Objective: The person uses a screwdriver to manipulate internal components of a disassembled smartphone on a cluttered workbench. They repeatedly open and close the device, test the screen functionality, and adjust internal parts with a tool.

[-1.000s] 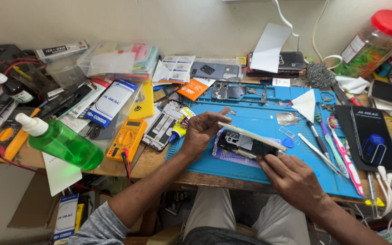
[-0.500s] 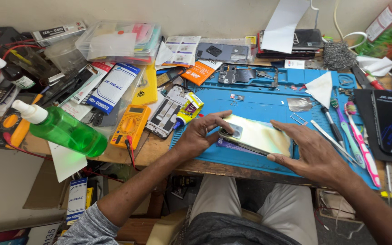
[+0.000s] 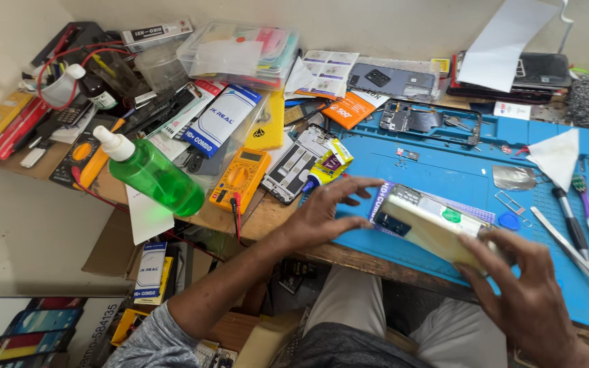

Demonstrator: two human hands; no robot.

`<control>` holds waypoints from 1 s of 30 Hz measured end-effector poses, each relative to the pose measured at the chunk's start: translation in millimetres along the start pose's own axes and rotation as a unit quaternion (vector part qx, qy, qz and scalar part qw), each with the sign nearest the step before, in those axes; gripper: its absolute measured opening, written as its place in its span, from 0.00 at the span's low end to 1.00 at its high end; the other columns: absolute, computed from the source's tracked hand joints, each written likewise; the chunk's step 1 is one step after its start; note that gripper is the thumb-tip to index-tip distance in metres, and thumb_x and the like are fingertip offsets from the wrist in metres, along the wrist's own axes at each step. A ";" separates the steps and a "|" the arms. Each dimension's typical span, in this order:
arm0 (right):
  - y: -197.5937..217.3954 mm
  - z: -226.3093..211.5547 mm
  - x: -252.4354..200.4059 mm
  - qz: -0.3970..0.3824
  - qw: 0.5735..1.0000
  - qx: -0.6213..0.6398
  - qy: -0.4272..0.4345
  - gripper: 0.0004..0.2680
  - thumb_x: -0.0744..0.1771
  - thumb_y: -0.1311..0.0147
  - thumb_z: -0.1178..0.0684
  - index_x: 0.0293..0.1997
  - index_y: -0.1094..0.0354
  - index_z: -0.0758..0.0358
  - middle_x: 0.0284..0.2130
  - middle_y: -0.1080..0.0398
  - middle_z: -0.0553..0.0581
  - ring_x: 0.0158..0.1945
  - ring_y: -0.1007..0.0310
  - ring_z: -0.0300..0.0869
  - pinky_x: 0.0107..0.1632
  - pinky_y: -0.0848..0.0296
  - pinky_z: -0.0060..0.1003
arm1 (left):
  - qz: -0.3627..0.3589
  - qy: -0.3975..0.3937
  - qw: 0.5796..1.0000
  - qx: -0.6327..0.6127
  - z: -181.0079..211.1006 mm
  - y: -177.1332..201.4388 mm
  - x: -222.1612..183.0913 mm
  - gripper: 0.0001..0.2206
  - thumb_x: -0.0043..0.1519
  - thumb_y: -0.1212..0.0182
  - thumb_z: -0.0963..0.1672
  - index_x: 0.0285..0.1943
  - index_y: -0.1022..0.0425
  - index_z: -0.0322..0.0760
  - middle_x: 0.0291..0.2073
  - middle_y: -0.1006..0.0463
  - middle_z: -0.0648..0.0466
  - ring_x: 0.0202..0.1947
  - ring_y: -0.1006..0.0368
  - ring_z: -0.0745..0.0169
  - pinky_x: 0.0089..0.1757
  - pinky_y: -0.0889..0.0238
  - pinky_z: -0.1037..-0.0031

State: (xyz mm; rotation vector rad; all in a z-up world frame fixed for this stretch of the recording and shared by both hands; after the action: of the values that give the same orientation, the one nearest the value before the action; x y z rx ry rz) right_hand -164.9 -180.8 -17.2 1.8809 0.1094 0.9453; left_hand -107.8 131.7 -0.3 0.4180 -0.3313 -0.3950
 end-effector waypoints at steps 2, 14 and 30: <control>-9.0 2.3 -15.9 0.027 0.999 0.036 0.024 0.20 0.61 0.34 0.58 0.59 0.31 0.55 0.50 0.32 0.58 0.51 0.28 0.48 0.52 0.25 0.40 | -0.002 -0.020 1.000 0.003 -3.5 -6.5 -7.8 0.19 0.60 0.32 0.41 0.61 0.27 0.43 0.52 0.20 0.55 0.52 0.23 0.63 0.52 0.26 0.71; -39.7 6.2 -40.1 -0.102 0.983 -0.021 0.149 0.23 0.57 0.38 0.53 0.59 0.28 0.49 0.55 0.26 0.54 0.50 0.26 0.45 0.51 0.26 0.46 | -0.035 -0.165 0.962 0.214 10.3 -5.7 -53.6 0.16 0.59 0.35 0.39 0.56 0.24 0.38 0.57 0.21 0.53 0.62 0.29 0.52 0.61 0.34 0.63; 65.5 88.6 10.5 -0.183 0.930 -0.110 -0.298 0.10 0.64 0.38 0.48 0.47 0.23 0.55 0.40 0.23 0.55 0.42 0.21 0.49 0.46 0.23 0.45 | 0.047 -0.097 0.888 0.446 3.1 11.9 -15.9 0.20 0.55 0.39 0.42 0.59 0.24 0.45 0.64 0.30 0.48 0.66 0.40 0.45 0.59 0.48 0.54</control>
State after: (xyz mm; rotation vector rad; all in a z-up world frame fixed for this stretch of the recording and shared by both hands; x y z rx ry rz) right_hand -120.7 -274.1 22.8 1.7747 -0.0138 0.1055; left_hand -119.3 147.6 4.1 1.2672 -0.7285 -0.1656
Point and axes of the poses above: each hand's wrist, its own x-axis towards the middle knuckle, its own y-axis out of the back of the hand, z = x × y, the point moved 2 cm from there along x, towards the middle knuckle
